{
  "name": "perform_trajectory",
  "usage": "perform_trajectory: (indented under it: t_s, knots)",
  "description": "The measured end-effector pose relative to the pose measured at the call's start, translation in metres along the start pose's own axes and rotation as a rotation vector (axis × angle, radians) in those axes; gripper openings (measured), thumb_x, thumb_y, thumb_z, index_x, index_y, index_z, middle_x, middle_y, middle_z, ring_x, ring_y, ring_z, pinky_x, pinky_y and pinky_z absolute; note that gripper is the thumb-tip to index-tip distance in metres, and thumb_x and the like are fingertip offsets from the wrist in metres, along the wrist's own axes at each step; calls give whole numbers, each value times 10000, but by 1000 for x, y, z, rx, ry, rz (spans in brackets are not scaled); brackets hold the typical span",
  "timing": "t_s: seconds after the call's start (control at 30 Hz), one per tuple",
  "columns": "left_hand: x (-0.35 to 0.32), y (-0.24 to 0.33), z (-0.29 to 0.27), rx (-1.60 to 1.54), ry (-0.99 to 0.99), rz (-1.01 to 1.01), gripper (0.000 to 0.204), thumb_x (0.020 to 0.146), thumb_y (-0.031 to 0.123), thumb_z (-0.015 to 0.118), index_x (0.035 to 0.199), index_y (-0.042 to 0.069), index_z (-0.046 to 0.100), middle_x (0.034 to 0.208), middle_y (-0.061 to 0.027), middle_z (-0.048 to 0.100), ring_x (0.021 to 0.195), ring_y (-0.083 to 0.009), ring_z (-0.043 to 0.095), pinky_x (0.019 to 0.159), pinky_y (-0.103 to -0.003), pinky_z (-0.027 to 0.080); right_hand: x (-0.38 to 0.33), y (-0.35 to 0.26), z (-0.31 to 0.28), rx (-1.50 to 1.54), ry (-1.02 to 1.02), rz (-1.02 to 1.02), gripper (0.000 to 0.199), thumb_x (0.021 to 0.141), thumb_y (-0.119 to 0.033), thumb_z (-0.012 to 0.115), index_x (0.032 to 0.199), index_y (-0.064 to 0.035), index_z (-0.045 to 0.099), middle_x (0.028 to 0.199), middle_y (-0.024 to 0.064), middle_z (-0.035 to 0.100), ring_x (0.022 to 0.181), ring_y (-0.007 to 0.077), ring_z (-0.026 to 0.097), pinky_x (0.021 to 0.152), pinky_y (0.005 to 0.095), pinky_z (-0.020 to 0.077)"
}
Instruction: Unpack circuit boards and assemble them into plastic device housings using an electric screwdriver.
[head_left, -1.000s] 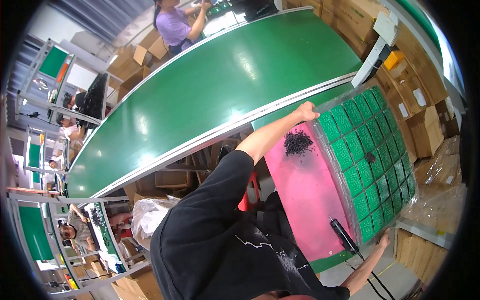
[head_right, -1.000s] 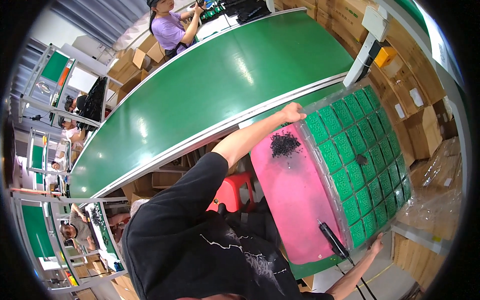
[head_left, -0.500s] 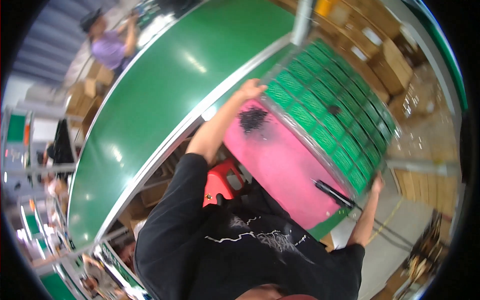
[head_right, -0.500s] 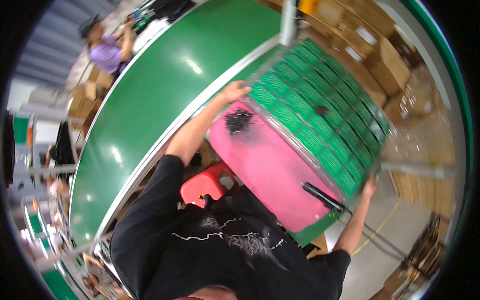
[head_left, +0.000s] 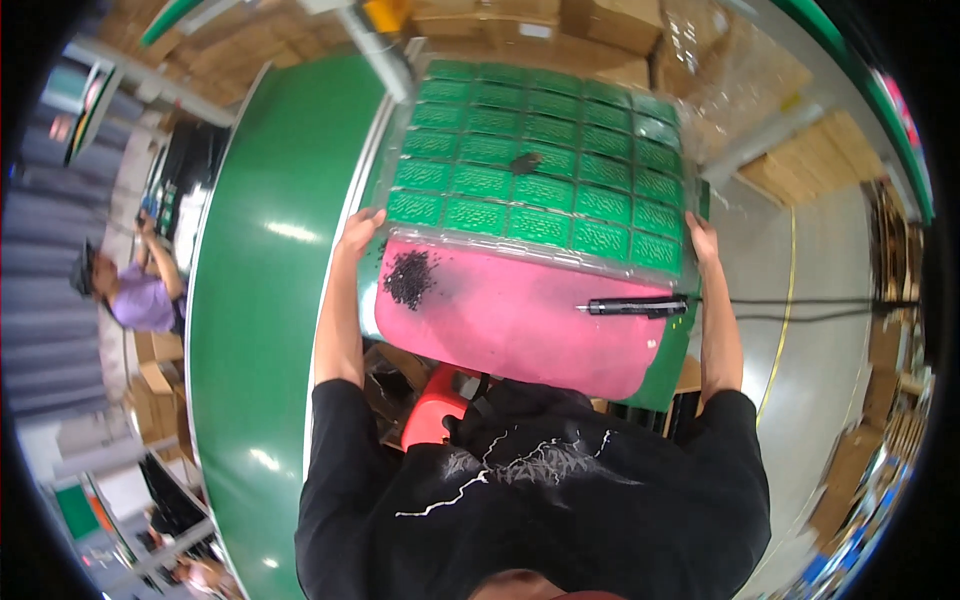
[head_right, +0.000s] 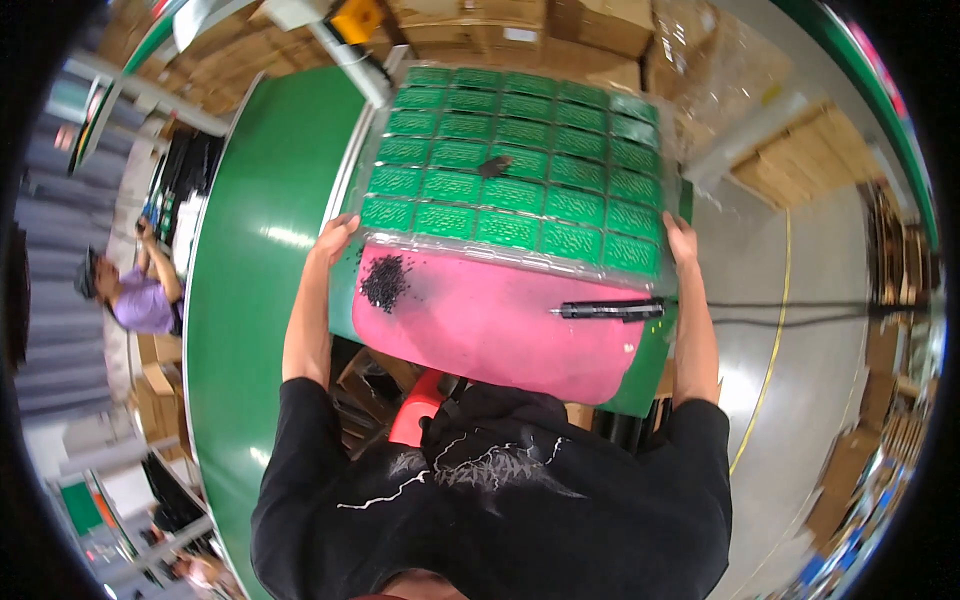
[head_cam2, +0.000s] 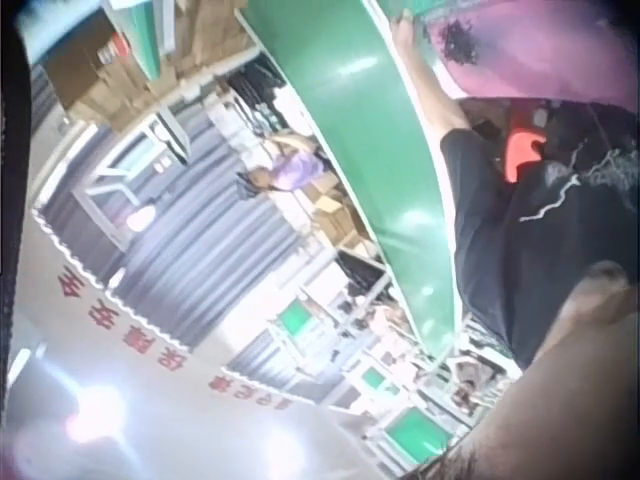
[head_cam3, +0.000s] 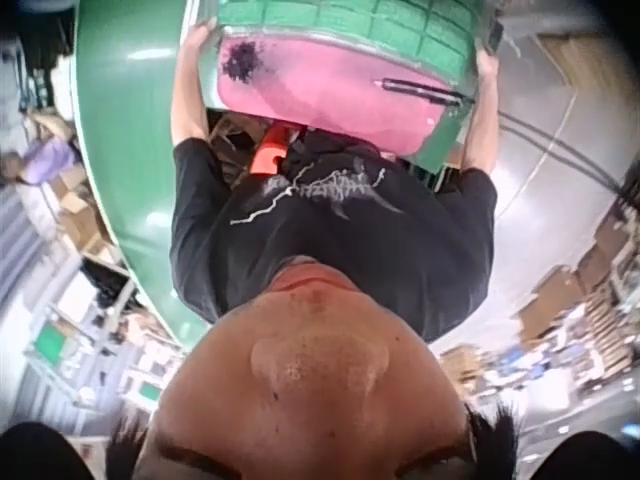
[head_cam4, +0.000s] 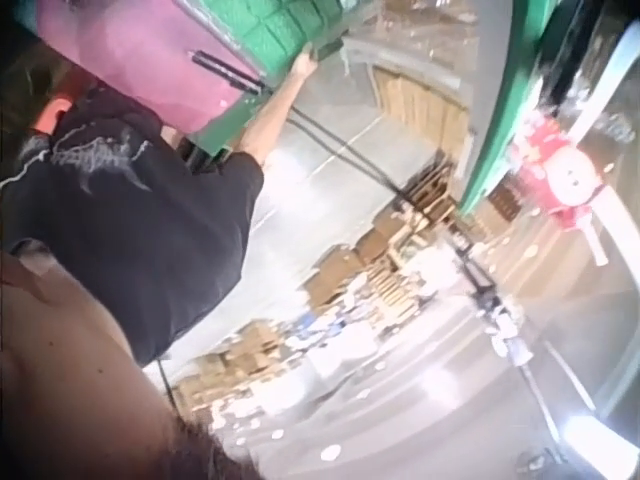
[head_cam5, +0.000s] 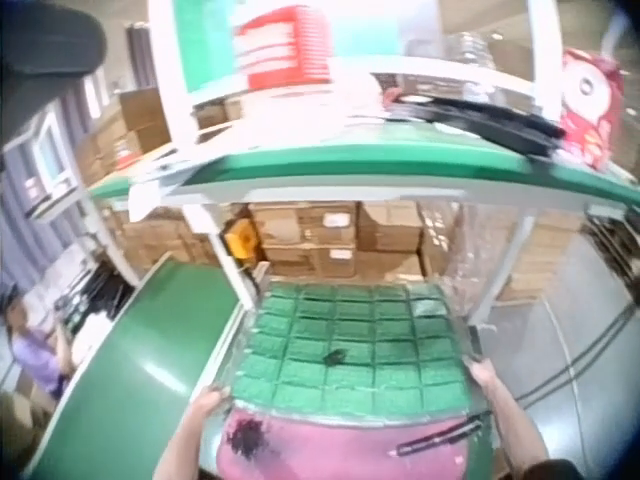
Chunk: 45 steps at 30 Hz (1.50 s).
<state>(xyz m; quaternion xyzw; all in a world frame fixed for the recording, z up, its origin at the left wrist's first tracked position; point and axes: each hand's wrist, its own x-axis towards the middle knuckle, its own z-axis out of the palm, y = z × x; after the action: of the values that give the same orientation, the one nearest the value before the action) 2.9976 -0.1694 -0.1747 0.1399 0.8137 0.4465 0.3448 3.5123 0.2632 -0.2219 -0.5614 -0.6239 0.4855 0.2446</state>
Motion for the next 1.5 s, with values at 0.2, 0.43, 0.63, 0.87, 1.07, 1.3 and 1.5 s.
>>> perform_trajectory:
  t_s: [0.2, 0.43, 0.63, 0.87, 1.07, 1.3, 1.5]
  knots:
    - [-3, 16, 2, -43, -172, 8, 698, 842, 297, 594, 1341, -50, 250, 1354, -190, 344, 1264, -272, 323, 1045, -373, 255, 11, 13, -4, -166, 150, 186, 689, 726, -563, 573, 1046, 46, 604, 1069, 216, 592, 1034, 294, 556, 895, 331, 396]
    - [-12, 25, -2, 21, -129, -101, 628, 863, 323, 558, 1341, 3, 305, 1339, -125, 387, 1256, -237, 325, 1045, -407, 198, -9, 1, -14, -114, 34, 213, 643, 705, -577, 599, 929, 23, 659, 983, 186, 632, 941, 271, 603, 842, 335, 434]
    - [0, 13, -8, -40, -124, -139, 633, 858, 322, 574, 1337, 7, 306, 1298, -97, 432, 1217, -206, 357, 1037, -379, 212, -17, 4, -10, -152, 20, 92, 608, 767, -588, 529, 964, -29, 663, 933, 174, 642, 906, 275, 603, 814, 343, 436]
    - [2, -2, -7, -158, -191, -29, 548, 878, 258, 556, 1319, 14, 341, 1302, -44, 426, 1214, -176, 349, 1033, -347, 218, 4, 18, -3, -179, 79, 69, 716, 757, -630, 490, 1098, -8, 592, 1092, 203, 586, 1072, 306, 537, 924, 351, 392]
    - [3, -13, -6, -170, -89, 7, 552, 892, 279, 525, 1328, 7, 324, 1323, -96, 406, 1233, -203, 342, 1044, -361, 202, 9, 18, 2, -117, 28, 119, 750, 759, -624, 502, 1155, 11, 548, 1175, 176, 547, 1127, 280, 493, 959, 339, 343]
    - [-1, -3, -9, -133, -141, 8, 632, 863, 251, 569, 1343, -28, 266, 1360, -178, 345, 1269, -264, 314, 1061, -378, 230, -15, -18, -12, 1, -77, 266, 612, 781, -539, 558, 963, 43, 621, 724, 55, 572, 596, 144, 479, 532, 299, 351]
    - [-4, -1, 1, -264, -162, 24, 581, 874, 232, 547, 1331, -24, 296, 1329, -158, 396, 1243, -241, 351, 1053, -376, 240, -20, 13, -5, 176, -84, 210, 565, 847, -461, 515, 1050, 62, 582, 930, 87, 613, 826, 179, 562, 750, 324, 430]
